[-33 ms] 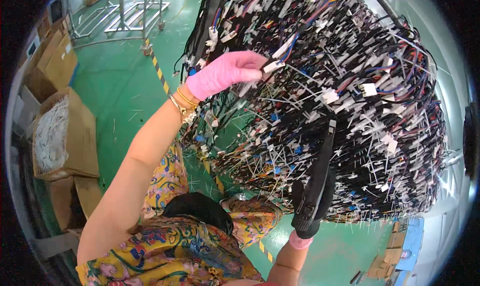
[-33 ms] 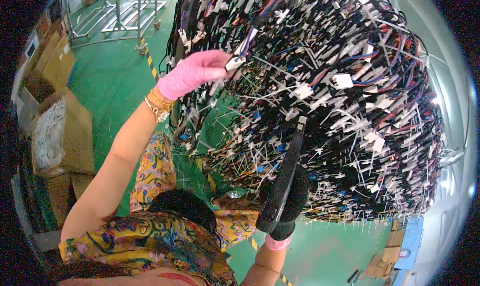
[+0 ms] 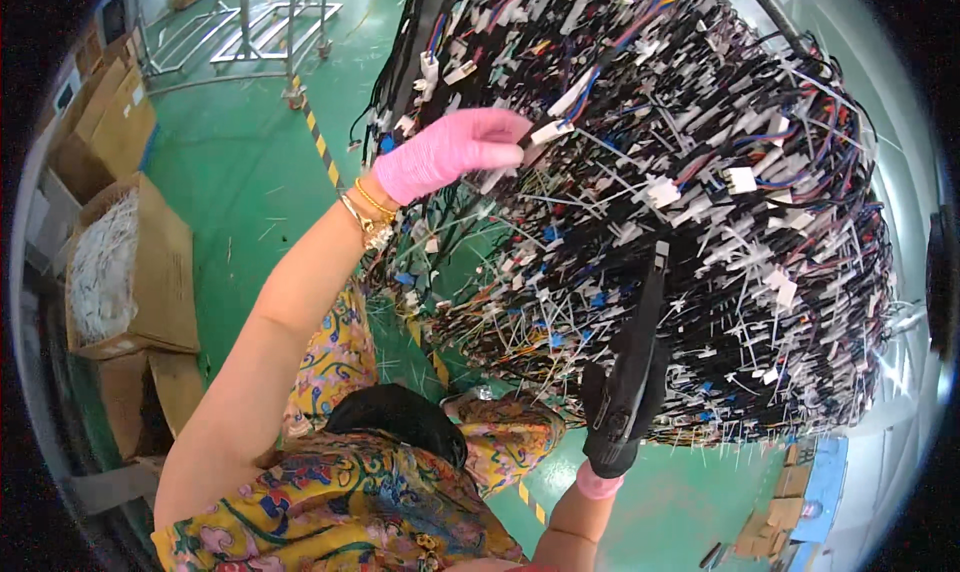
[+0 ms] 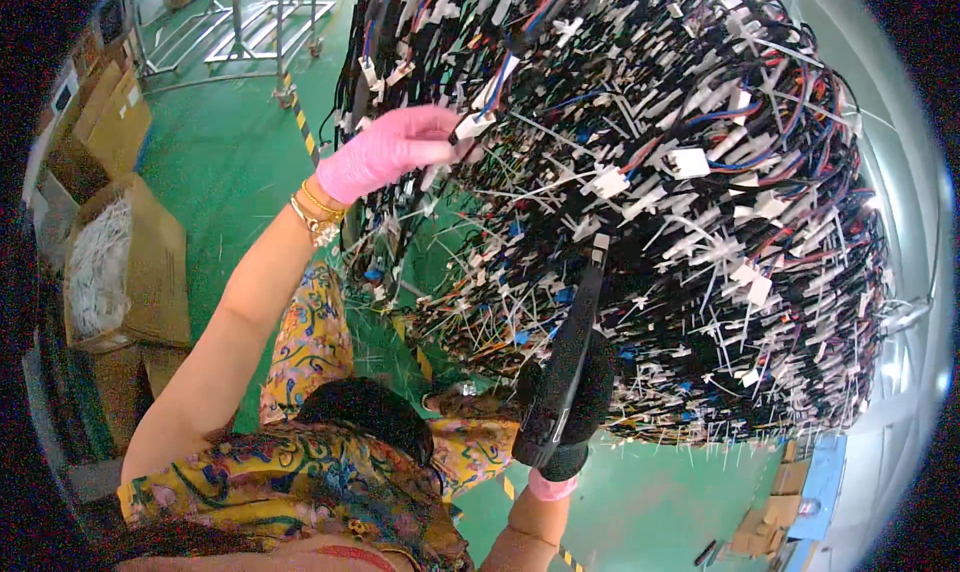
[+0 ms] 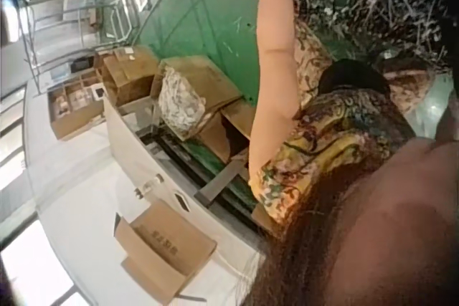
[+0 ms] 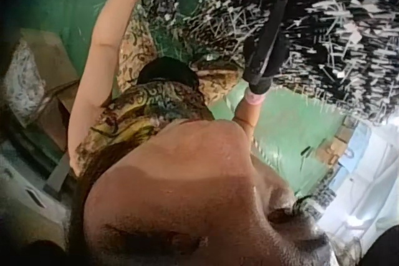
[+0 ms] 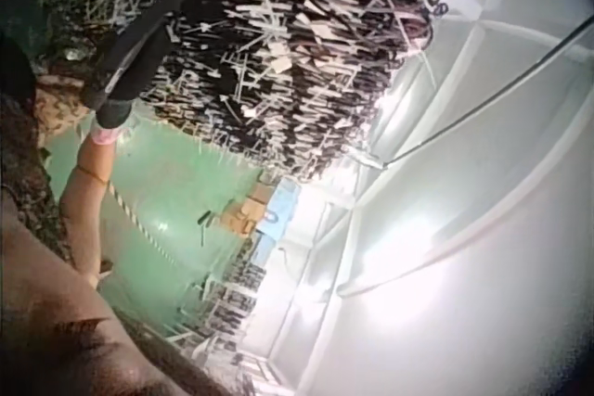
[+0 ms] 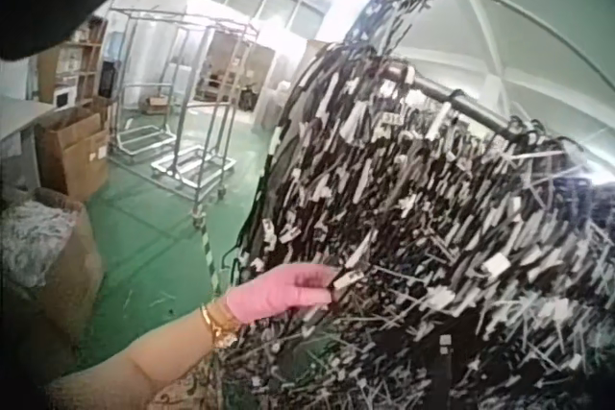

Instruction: Assembling and binding a large, complex bundle of electrical wires using a handheld tool.

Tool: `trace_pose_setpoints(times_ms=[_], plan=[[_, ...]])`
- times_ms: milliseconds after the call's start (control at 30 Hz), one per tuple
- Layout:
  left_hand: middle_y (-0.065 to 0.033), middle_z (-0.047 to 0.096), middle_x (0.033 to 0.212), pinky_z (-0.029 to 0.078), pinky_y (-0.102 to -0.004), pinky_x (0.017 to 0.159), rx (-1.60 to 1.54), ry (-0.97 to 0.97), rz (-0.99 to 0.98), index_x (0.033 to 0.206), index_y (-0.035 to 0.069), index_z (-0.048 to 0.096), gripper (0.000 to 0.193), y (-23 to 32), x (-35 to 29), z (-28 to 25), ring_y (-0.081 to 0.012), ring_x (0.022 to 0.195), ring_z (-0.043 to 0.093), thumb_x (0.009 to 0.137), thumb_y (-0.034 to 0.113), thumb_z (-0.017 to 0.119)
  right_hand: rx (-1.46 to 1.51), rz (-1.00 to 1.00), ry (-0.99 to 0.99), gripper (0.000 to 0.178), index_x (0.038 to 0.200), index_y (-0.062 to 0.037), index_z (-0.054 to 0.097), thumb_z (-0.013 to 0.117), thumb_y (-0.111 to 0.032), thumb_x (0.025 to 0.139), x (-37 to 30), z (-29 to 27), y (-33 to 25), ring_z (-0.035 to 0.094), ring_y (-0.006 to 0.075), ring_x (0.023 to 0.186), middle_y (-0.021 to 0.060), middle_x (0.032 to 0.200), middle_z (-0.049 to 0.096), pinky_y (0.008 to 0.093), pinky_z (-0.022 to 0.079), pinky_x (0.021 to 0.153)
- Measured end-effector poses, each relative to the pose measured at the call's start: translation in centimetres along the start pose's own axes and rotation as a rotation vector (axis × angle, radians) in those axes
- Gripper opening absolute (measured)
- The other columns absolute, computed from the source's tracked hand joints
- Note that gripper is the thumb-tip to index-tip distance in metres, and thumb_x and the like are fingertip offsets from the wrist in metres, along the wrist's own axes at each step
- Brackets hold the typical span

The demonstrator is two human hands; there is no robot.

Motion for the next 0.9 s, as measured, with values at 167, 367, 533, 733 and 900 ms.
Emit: trace_pose_setpoints(times_ms=[167, 367, 533, 733, 900], plan=[[-0.0077, 0.063, 0.111, 0.047, -0.0268, 0.089, -0.143, -0.049, -0.040, 0.120, 0.000, 0.054, 0.043, -2.4, -2.6, 0.9, -0.0121, 0.098, 0.059, 0.083, 0.016, 0.069, -0.019, 0.087, -0.113, 0.057, 0.123, -0.0040, 0.055, 0.074, -0.012, 0.070, -1.5, 1.9, 1.2, 0.062, 0.0272, 0.095, 0.0130, 0.106, 0.063, 0.0390, 0.049, 0.083], [-0.0092, 0.062, 0.111, 0.051, -0.0290, 0.084, -0.016, 0.178, -0.086, 0.114, 0.000, 0.058, 0.032, -2.5, -5.0, 1.3, -0.0166, 0.096, 0.061, 0.086, 0.015, 0.066, -0.107, 0.053, -0.230, 0.060, 0.128, -0.0048, 0.053, 0.070, -0.011, 0.072, -2.7, 3.7, 1.2, 0.062, 0.0242, 0.089, 0.0112, 0.103, 0.063, 0.0364, 0.050, 0.079], [-0.0138, 0.054, 0.121, 0.036, -0.0392, 0.104, 0.889, 0.558, 0.339, 0.096, 0.011, 0.067, 0.019, 0.8, -7.3, 1.3, -0.0322, 0.120, 0.047, 0.077, 0.015, 0.069, -0.139, -0.201, -0.236, 0.055, 0.126, -0.0030, 0.053, 0.071, -0.020, 0.077, -3.0, 5.5, -1.6, 0.060, 0.0217, 0.087, 0.0106, 0.098, 0.062, 0.0350, 0.049, 0.077], [-0.0129, 0.059, 0.105, 0.044, -0.0371, 0.090, 0.783, 0.738, 0.427, 0.102, 0.007, 0.061, 0.017, 1.4, -9.2, 1.2, -0.0276, 0.099, 0.056, 0.086, 0.011, 0.060, 0.069, 0.140, -0.298, 0.059, 0.129, -0.0013, 0.051, 0.072, -0.015, 0.075, -4.1, 5.8, 1.5, 0.061, 0.0238, 0.092, 0.0141, 0.108, 0.063, 0.0363, 0.050, 0.080], [0.0013, 0.049, 0.071, 0.036, -0.0219, 0.055, 0.226, 0.507, 0.109, 0.108, 0.002, 0.055, 0.026, -0.6, -10.1, 1.3, -0.0073, 0.060, 0.042, 0.099, 0.025, 0.047, -0.014, 0.097, -0.426, 0.066, 0.132, -0.0021, 0.049, 0.073, -0.012, 0.071, -2.8, 5.0, 1.5, 0.061, 0.0268, 0.097, 0.0155, 0.113, 0.062, 0.0374, 0.050, 0.082]])
Point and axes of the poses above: each hand's wrist, its own x-axis towards the middle knuckle, its own z-axis out of the palm, y = z × x, the point moved 8 cm from there along x, towards the middle knuckle
